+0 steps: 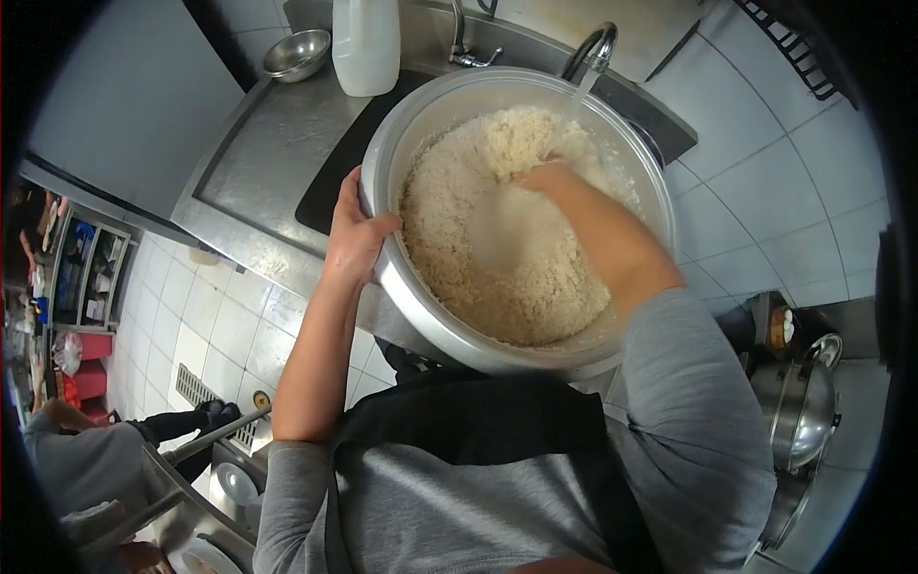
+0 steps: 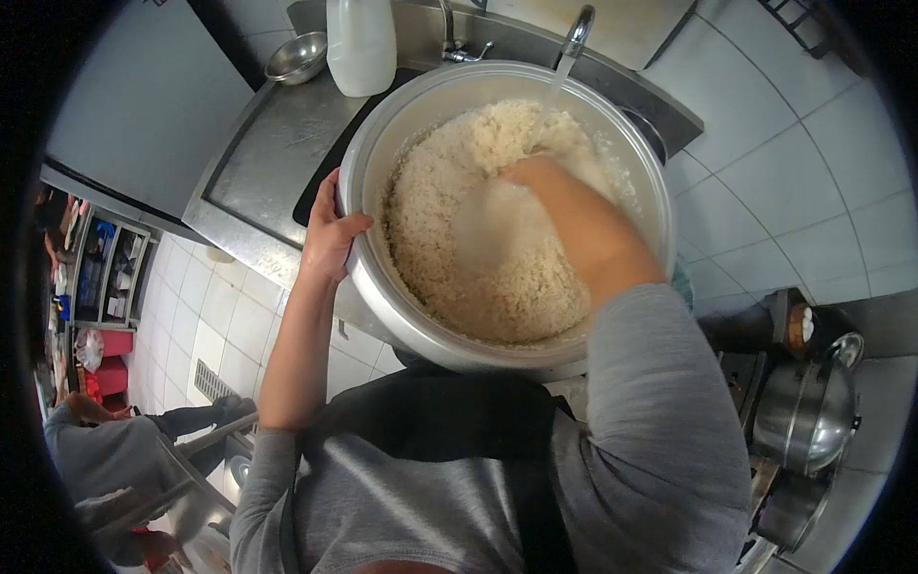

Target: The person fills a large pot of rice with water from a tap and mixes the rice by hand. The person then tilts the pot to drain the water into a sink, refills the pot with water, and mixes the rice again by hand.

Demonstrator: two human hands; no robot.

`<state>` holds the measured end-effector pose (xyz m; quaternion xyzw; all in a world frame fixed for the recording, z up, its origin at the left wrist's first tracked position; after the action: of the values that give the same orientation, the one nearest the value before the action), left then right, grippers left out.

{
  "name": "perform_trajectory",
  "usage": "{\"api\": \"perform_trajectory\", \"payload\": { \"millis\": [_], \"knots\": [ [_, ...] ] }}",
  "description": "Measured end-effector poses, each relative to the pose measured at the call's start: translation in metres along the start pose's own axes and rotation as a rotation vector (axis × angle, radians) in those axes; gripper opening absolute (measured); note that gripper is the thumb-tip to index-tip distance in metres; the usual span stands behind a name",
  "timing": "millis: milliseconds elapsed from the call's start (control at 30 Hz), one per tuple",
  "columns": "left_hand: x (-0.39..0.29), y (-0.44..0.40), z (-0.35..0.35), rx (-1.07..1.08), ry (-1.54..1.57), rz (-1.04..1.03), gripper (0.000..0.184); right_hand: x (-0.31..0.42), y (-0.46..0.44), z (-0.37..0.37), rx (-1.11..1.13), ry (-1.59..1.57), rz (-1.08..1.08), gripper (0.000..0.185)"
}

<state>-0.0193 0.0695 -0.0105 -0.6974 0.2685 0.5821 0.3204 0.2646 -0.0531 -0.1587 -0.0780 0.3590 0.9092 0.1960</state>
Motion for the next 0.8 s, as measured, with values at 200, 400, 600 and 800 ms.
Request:
{"api": "perform_trajectory", "payload": {
  "millis": [200,400,600,800],
  "knots": [
    [-0.002,0.003,-0.002,-0.042,0.056,0.014,0.078,-0.077,0.051,-0.108,0.289,-0.402,-0.049,0.057],
    [-0.001,0.003,-0.003,-0.066,0.046,-0.004,0.076,0.039,0.143,-0.141,0.682,-1.329,-0.376,0.065],
    [0.003,0.001,0.001,-0.032,-0.060,-0.021,0.078,0.129,0.081,-0.123,0.466,-2.104,-0.506,0.072],
    [0.002,0.002,-0.001,-0.007,-0.014,0.002,0.078,0.022,0.073,-0.008,-0.113,-2.047,-0.345,0.072]
  ]
}}
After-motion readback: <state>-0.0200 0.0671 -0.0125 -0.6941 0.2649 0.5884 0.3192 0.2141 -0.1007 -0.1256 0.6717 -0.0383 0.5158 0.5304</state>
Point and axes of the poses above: each hand's wrist, its own y-axis away from the middle knuckle, its own z-axis out of the back of the hand, x = y × z, the point moved 9 cm from there along -y, towards the middle knuckle, and after that the axes turned 9 degrees about -z, right-handed, at the moved point
